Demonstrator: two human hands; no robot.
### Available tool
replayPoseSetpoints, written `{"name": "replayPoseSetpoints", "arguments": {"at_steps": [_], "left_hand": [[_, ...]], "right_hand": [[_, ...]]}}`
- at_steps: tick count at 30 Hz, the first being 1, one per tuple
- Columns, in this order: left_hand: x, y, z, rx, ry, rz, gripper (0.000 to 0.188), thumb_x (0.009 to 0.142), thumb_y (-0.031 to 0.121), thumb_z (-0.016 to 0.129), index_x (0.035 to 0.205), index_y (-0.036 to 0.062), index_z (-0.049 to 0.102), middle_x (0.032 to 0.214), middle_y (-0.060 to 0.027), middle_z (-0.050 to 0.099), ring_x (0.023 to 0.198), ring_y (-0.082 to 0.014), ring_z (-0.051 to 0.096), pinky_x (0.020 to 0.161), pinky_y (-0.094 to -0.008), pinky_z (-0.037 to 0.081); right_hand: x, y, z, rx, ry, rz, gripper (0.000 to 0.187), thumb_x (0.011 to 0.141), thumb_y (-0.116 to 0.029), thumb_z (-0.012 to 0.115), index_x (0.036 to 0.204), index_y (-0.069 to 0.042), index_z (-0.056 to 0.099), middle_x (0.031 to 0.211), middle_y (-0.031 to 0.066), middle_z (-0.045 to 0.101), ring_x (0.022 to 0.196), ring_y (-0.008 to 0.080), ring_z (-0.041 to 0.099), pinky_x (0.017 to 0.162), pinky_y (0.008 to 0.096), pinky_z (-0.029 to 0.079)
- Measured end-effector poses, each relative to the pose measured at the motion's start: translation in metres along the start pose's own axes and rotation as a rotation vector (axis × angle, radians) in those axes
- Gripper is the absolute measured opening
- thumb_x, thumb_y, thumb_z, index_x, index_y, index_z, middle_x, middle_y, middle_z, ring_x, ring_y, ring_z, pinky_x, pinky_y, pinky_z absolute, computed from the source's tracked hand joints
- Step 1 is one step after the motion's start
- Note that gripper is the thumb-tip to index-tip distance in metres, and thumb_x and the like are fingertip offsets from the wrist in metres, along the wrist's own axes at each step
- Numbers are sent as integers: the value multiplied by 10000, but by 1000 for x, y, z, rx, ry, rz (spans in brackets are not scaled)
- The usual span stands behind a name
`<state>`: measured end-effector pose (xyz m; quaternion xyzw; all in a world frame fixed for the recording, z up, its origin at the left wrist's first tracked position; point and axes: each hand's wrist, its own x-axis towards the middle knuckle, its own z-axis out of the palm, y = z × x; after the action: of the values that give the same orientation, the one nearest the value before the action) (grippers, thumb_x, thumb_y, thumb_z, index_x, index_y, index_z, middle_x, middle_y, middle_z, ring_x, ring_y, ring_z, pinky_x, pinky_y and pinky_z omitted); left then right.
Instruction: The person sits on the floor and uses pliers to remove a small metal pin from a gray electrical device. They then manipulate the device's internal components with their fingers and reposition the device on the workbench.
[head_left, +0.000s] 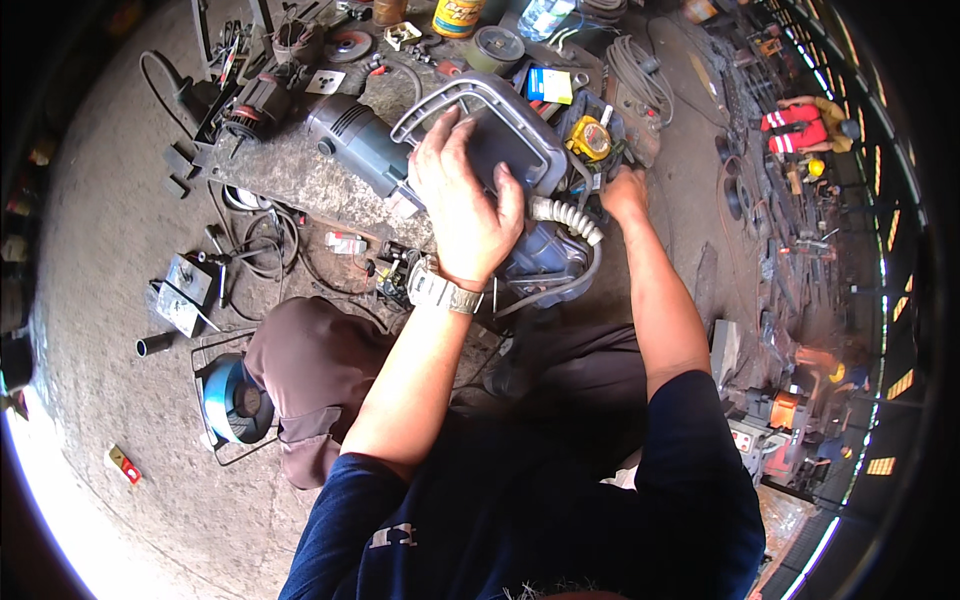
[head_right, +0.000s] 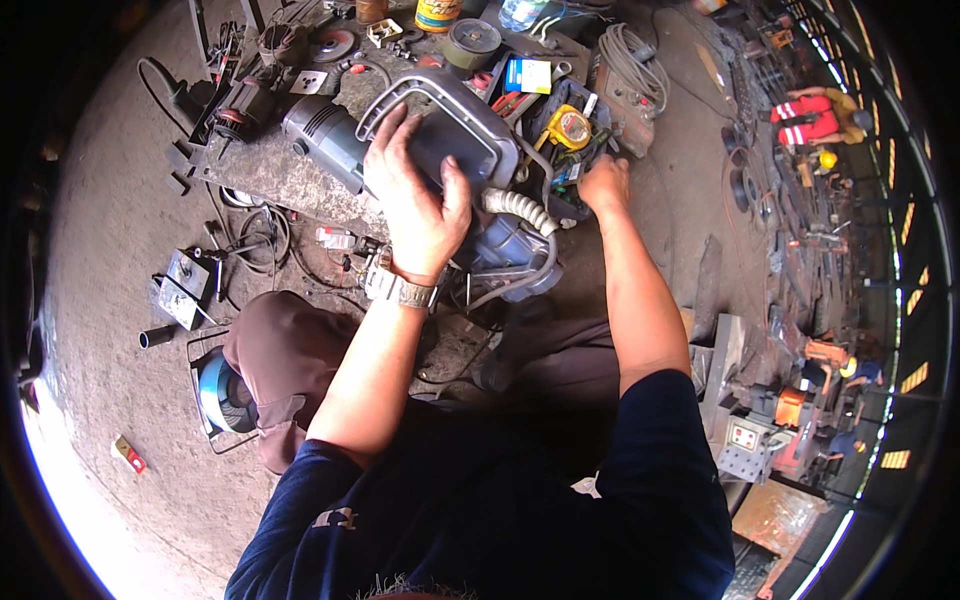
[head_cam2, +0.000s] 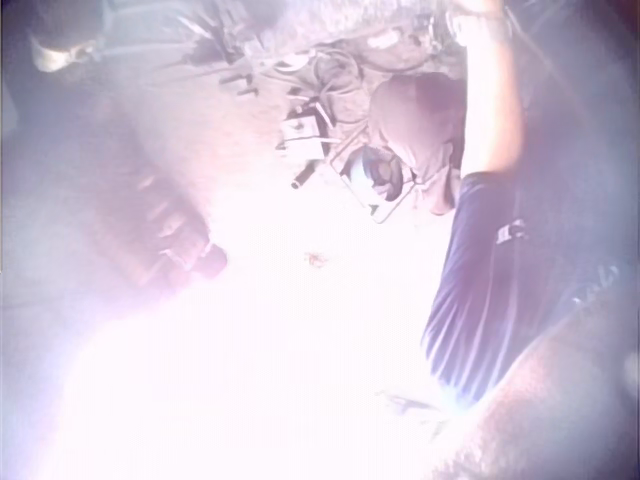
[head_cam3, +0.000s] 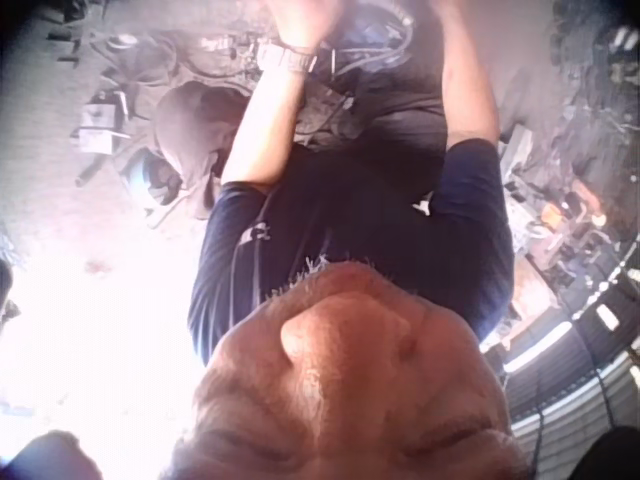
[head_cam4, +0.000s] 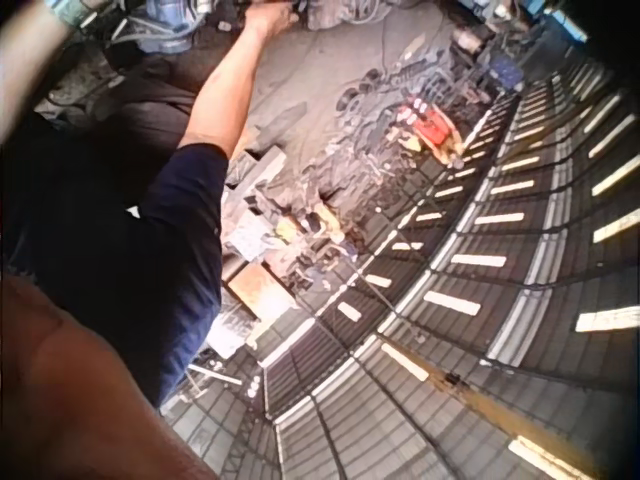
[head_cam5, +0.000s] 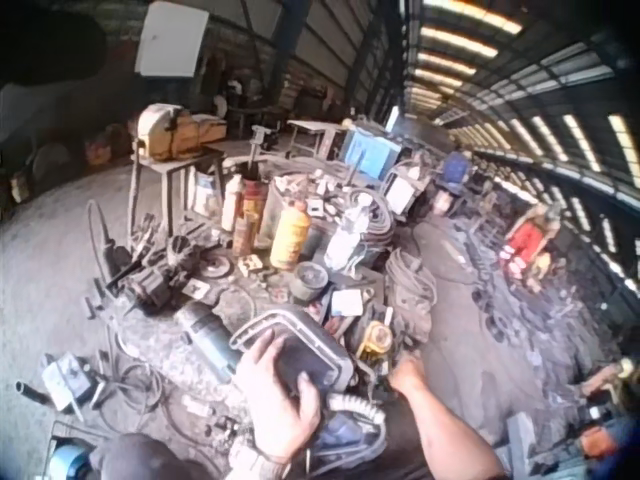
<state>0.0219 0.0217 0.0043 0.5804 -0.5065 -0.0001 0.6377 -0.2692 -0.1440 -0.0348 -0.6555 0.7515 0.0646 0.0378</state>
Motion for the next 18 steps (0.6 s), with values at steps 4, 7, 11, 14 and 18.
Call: {"name": "replayPoseSetpoints", "arguments": {"at_steps": [4, 7, 11, 14, 18], "left_hand": [[1, -1, 2, -2, 8, -21, 656, 832, 128, 700, 1438, -16, 495, 1479, -260, 509, 1397, -441, 465, 1208, -615, 292], [0, 3, 1, -9, 14, -61, 666, 834, 156, 707, 1445, -4, 494, 1489, -235, 511, 1426, -417, 457, 1232, -625, 264], [2, 2, 2, 12, -24, -76, 679, 845, 181, 708, 1464, 8, 488, 1505, -218, 508, 1433, -416, 453, 1238, -634, 254], [3, 7, 6, 5, -23, -84, 657, 837, 144, 714, 1445, 9, 506, 1474, -225, 526, 1425, -406, 458, 1234, -605, 270], [3, 5, 10, 14, -31, -92, 647, 841, 158, 723, 1440, 29, 517, 1484, -204, 526, 1436, -398, 454, 1238, -614, 262]], "right_hand": [[-17, -13, -2, -68, -9, 39, 695, 889, -338, 820, 1456, -52, 537, 1520, 212, 522, 1415, 410, 532, 1130, 592, 476], [-20, -14, -1, -73, 2, 96, 689, 884, -323, 825, 1451, -58, 538, 1530, 195, 519, 1467, 386, 481, 1150, 609, 449], [-22, -25, -3, -75, 12, 109, 661, 885, -279, 809, 1449, -68, 536, 1529, 194, 515, 1457, 385, 492, 1151, 621, 447], [-9, -4, 1, -61, 29, 70, 662, 876, -255, 802, 1452, -63, 535, 1515, 210, 519, 1439, 394, 507, 1143, 595, 465], [-7, 1, 5, 9, 67, 54, 667, 861, -208, 785, 1464, -73, 535, 1495, 234, 516, 1418, 410, 519, 1128, 547, 488]]}}
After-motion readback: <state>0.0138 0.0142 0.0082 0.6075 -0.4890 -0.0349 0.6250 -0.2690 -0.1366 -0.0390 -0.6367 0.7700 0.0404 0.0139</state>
